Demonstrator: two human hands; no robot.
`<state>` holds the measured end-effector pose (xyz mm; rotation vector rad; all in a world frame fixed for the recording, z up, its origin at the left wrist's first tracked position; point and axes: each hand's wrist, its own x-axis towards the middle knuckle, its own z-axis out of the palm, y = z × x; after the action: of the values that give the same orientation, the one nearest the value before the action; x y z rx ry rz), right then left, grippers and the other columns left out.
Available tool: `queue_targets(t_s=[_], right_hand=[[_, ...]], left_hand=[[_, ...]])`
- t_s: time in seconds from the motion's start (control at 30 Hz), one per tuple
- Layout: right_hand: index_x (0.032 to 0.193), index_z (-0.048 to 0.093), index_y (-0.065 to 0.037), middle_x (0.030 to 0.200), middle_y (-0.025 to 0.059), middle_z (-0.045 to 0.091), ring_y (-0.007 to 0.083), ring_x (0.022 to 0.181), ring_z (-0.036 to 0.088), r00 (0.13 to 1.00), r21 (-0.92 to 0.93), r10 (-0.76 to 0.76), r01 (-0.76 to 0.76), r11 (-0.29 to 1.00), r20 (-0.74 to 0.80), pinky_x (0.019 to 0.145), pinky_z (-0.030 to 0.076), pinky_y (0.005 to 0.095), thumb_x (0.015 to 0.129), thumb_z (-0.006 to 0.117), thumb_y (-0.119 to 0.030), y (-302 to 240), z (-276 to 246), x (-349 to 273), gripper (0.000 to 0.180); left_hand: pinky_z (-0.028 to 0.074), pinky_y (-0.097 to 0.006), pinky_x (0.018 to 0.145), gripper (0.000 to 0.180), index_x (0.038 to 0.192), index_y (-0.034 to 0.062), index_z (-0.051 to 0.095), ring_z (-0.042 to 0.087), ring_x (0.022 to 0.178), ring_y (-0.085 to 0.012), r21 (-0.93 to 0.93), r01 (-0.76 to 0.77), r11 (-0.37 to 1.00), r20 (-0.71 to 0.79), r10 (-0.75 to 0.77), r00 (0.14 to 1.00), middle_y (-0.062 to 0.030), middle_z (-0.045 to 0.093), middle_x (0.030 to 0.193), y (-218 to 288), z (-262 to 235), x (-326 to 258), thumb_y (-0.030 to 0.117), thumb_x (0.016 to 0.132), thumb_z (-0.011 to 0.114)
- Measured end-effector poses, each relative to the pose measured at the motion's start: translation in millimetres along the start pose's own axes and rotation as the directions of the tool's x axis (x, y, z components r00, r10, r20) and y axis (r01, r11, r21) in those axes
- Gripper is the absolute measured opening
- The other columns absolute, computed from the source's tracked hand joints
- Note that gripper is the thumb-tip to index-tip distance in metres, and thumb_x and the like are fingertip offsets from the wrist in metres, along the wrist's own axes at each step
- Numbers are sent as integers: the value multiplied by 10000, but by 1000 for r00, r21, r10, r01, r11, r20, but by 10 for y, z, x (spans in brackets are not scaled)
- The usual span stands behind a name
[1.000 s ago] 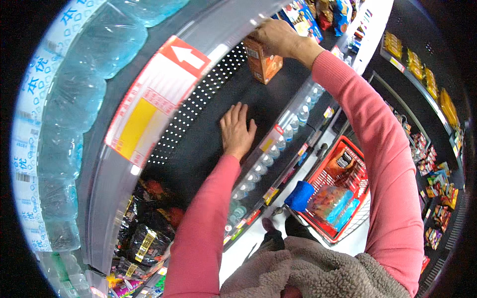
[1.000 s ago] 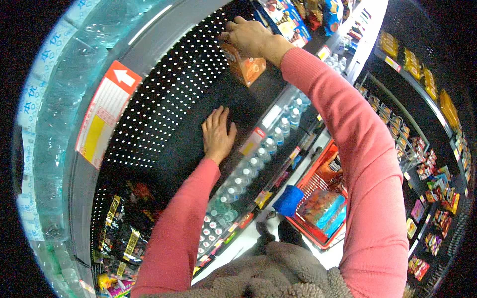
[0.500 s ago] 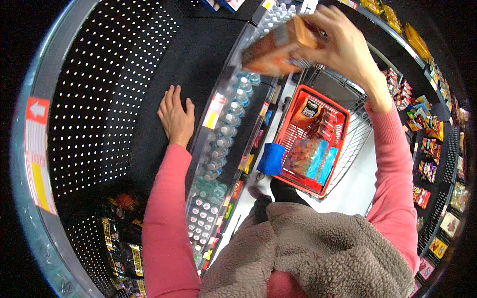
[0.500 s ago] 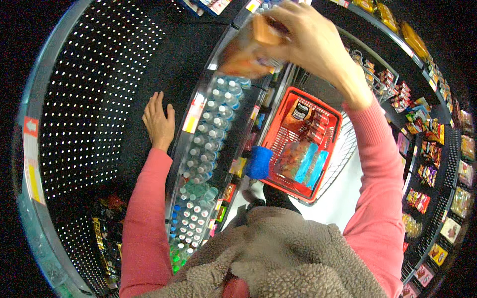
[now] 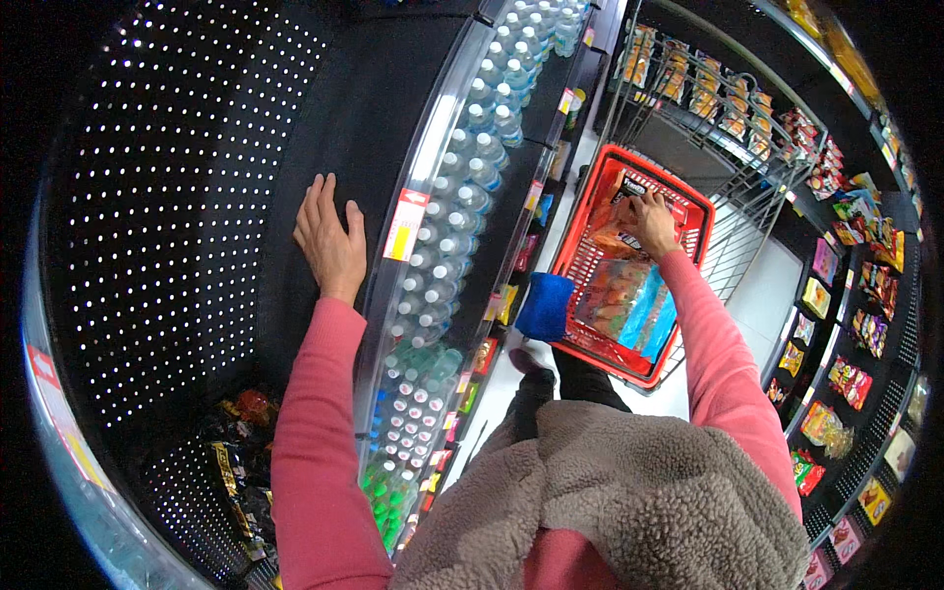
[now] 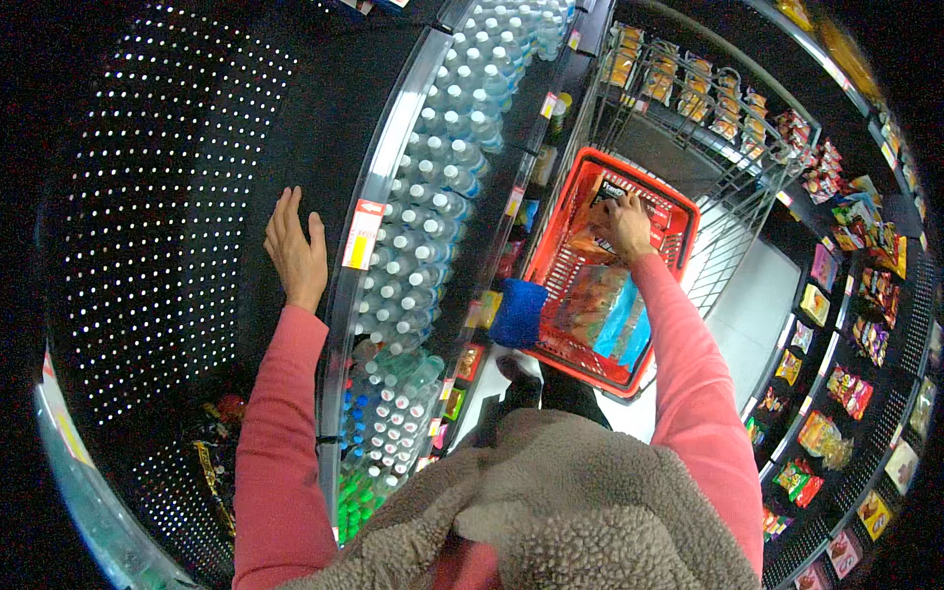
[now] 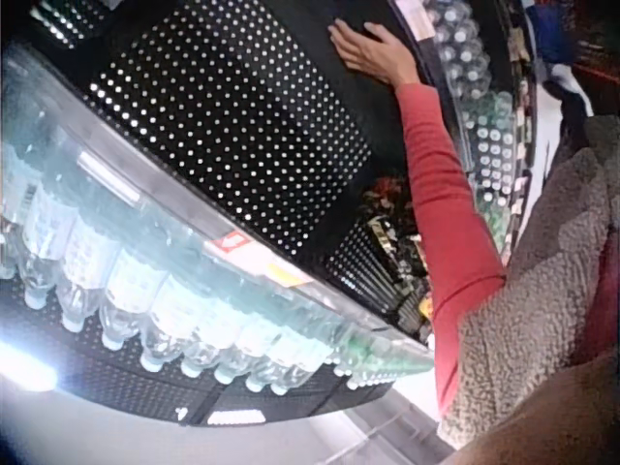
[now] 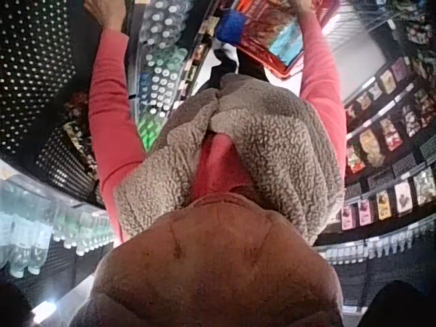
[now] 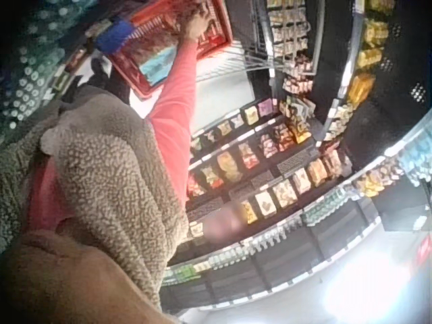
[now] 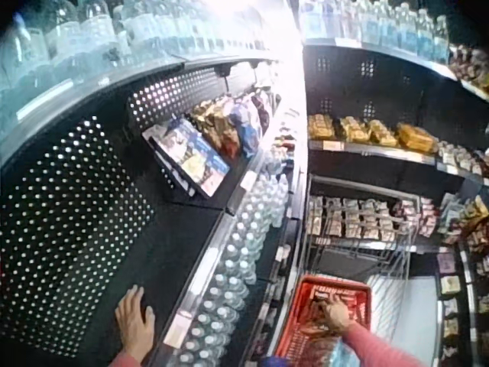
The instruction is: The person removes packaged snacks and a blue cloth from a red shopping basket, wipes the shelf surface, and restocks items including chips and crackers onto the shelf. The person then picks up additional snack bags from the shelf and places them into the basket.
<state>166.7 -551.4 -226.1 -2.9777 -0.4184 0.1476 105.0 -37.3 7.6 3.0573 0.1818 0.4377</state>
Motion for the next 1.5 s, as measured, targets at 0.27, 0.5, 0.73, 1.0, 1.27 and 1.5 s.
queue_targets(t_s=[0.27, 0.5, 0.73, 1.0, 1.27, 1.5], right_hand=[[1338, 618, -116, 1305, 112, 615, 332, 1221, 578, 992, -151, 62, -45, 988, 109, 917, 577, 445, 982, 610, -256, -110, 888, 83, 383], [1380, 536, -49, 1192, 213, 683, 397, 1014, 695, 987, 581, 142, -158, 798, 73, 835, 584, 486, 927, 783, -387, -489, 822, -456, 616], [1298, 620, 3, 1070, 81, 705, 216, 893, 696, 648, 628, -87, -758, -178, 757, 795, 611, 385, 896, 853, -363, -1406, 406, -1335, 592], [1207, 658, -8, 1035, 58, 720, 178, 888, 701, 760, 724, 42, -599, -343, 649, 810, 582, 344, 923, 807, -210, -1749, -13, -1280, 379], [1210, 638, -12, 986, 35, 642, 108, 876, 594, 963, 973, 153, 212, 87, -224, 801, 520, 277, 943, 774, -131, -2134, -1686, 83, 322], [1139, 702, -87, 1178, 133, 650, 347, 1145, 613, 797, 383, -409, 582, 717, -445, 962, 548, 439, 766, 781, -26, -2809, -2317, 910, 387]], left_hand=[[283, -523, 1227, 506, 1538, 104, 479, 369, 1508, -311, 5, 4, 1000, 1, -4, 1000, -119, 444, 1603, -18, 21, 0, 317, 1081, 513], [286, -525, 1223, 504, 1523, 94, 498, 371, 1506, -315, -19, 6, 1000, -7, -6, 1000, -124, 453, 1596, -4, 4, 2, 315, 1071, 530], [295, -510, 1216, 515, 1505, 76, 517, 396, 1488, -322, -9, 22, 1000, -31, -22, 999, -128, 469, 1590, 10, 17, 15, 321, 1053, 539], [264, -504, 1234, 530, 1509, 57, 511, 375, 1500, -323, -38, 26, 999, -53, -28, 998, -131, 459, 1601, 33, 13, -12, 318, 1048, 544], [260, -508, 1233, 528, 1496, 48, 524, 379, 1497, -328, -66, 22, 998, -73, -27, 997, -135, 465, 1598, 47, 15, -15, 315, 1042, 547], [277, -501, 1223, 528, 1493, 52, 524, 379, 1495, -328, -74, 40, 996, -46, -43, 998, -138, 465, 1593, 77, -49, -3, 305, 1032, 575]])
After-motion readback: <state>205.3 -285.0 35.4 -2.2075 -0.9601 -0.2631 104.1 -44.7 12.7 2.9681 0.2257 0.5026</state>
